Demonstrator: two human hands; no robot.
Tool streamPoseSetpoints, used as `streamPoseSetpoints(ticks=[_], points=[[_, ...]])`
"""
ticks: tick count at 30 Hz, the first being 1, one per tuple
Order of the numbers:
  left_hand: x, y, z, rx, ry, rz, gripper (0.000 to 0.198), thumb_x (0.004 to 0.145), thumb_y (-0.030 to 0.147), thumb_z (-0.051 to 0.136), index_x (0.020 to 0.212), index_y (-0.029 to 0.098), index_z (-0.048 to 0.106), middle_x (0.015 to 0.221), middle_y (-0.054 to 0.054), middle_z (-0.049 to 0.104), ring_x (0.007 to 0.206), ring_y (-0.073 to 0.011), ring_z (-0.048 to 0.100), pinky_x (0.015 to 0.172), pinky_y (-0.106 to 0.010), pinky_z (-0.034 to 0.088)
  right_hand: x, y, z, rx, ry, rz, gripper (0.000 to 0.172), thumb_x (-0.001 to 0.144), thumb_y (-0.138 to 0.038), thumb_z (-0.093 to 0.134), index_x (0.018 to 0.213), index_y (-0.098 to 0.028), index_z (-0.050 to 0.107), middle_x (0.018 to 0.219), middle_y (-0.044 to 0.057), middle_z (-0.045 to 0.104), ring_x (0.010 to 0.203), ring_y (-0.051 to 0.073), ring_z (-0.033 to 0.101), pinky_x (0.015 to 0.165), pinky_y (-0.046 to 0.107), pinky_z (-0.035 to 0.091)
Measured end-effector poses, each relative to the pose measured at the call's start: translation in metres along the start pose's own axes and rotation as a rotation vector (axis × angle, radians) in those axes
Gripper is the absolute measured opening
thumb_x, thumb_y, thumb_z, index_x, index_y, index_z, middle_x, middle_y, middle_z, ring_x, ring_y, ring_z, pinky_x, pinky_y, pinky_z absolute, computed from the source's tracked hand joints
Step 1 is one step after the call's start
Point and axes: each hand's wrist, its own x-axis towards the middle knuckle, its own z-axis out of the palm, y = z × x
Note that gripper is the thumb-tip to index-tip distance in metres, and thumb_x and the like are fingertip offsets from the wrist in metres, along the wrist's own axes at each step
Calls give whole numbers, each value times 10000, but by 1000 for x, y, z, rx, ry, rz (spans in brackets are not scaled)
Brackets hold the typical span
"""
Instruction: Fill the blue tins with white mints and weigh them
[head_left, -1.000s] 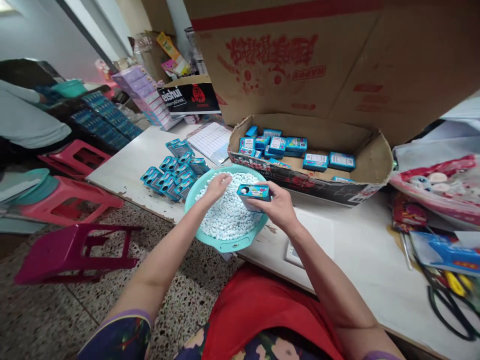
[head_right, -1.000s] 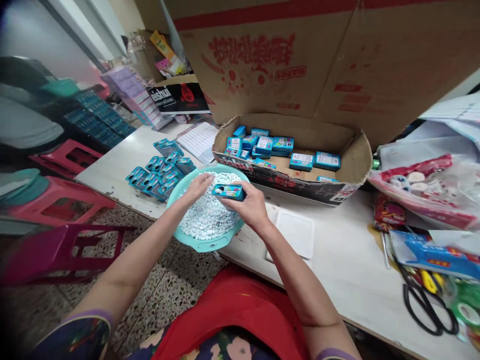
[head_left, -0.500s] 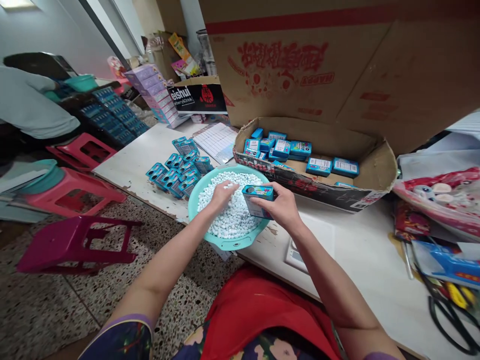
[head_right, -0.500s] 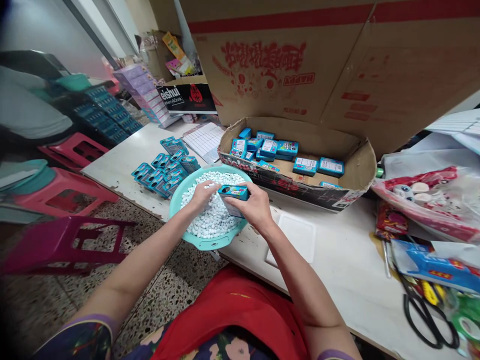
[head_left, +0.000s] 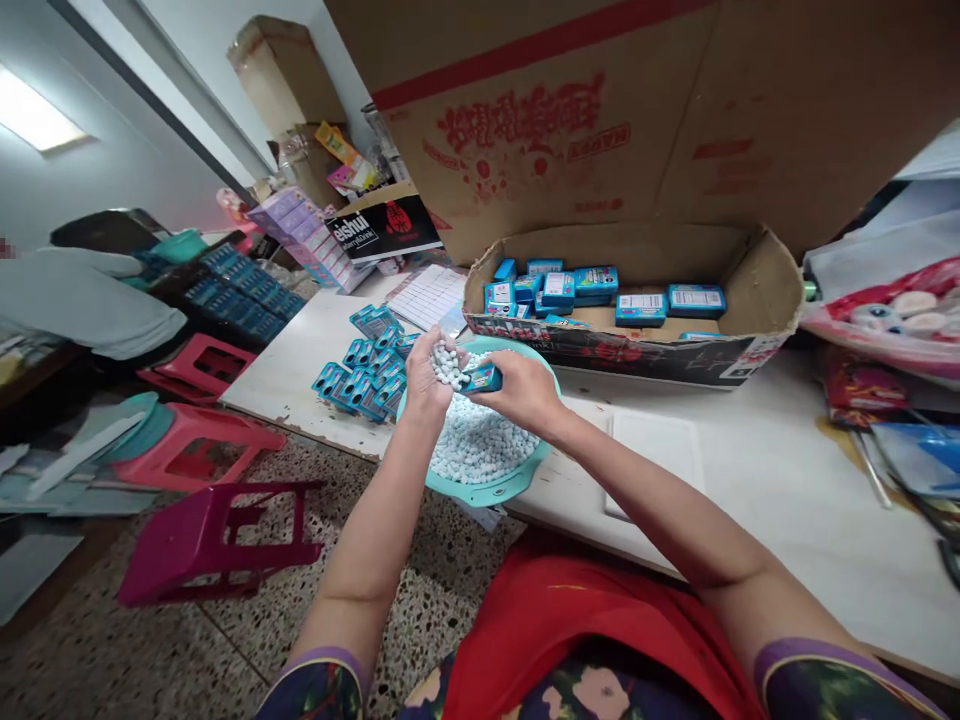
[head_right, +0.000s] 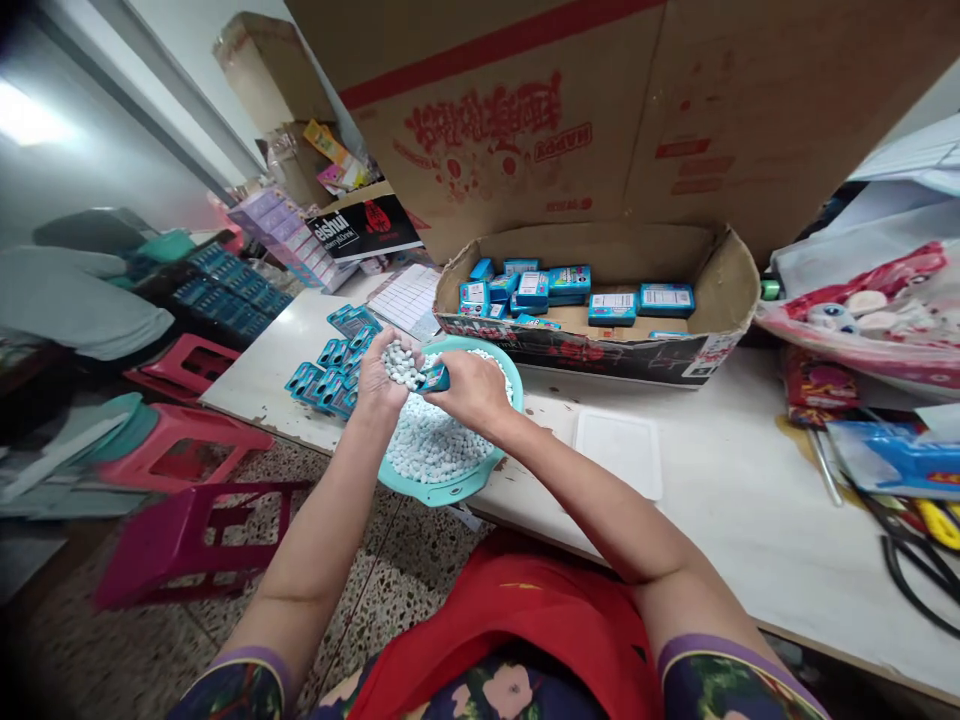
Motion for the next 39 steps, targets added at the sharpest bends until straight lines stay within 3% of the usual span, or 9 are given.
streamPoseSetpoints(ticks=[8,16,27,34,39], points=[[-2,1,7,45,-100,100,366,623,340,809,670,174,486,544,60,499,461,-74,516,460,-191,427,2,-2,-3,5,-35,2,334,687,-477,751,933,-254,723,925,46,716,950,278,587,758,350,408],[-4,1,13,182,-105,209,373,593,331,828,683,171,503,537,73,500,437,-67,496,429,-180,428,3,1,-6,45,24,-3,332,693,-467,755,929,-238,714,958,46,706,945,257,565,743,328,372],[-6,-2,19,181,-91,138,374,647,361,826,741,171,519,583,58,545,484,-79,559,472,-179,455,1,10,-5,58,50,7,284,693,-452,764,894,-262,702,931,26,681,932,241,543,743,324,360],[-9,-2,23,205,-90,256,339,688,362,799,727,180,516,544,76,497,417,-53,465,415,-180,397,-1,5,-5,90,61,-28,291,696,-399,777,934,-250,703,929,28,674,931,239,549,764,331,371],[-10,-4,23,221,-49,204,354,707,372,792,701,183,493,520,80,475,392,-49,437,392,-183,368,-1,8,0,146,35,12,315,673,-397,796,944,-256,719,883,23,672,895,237,575,770,340,401]])
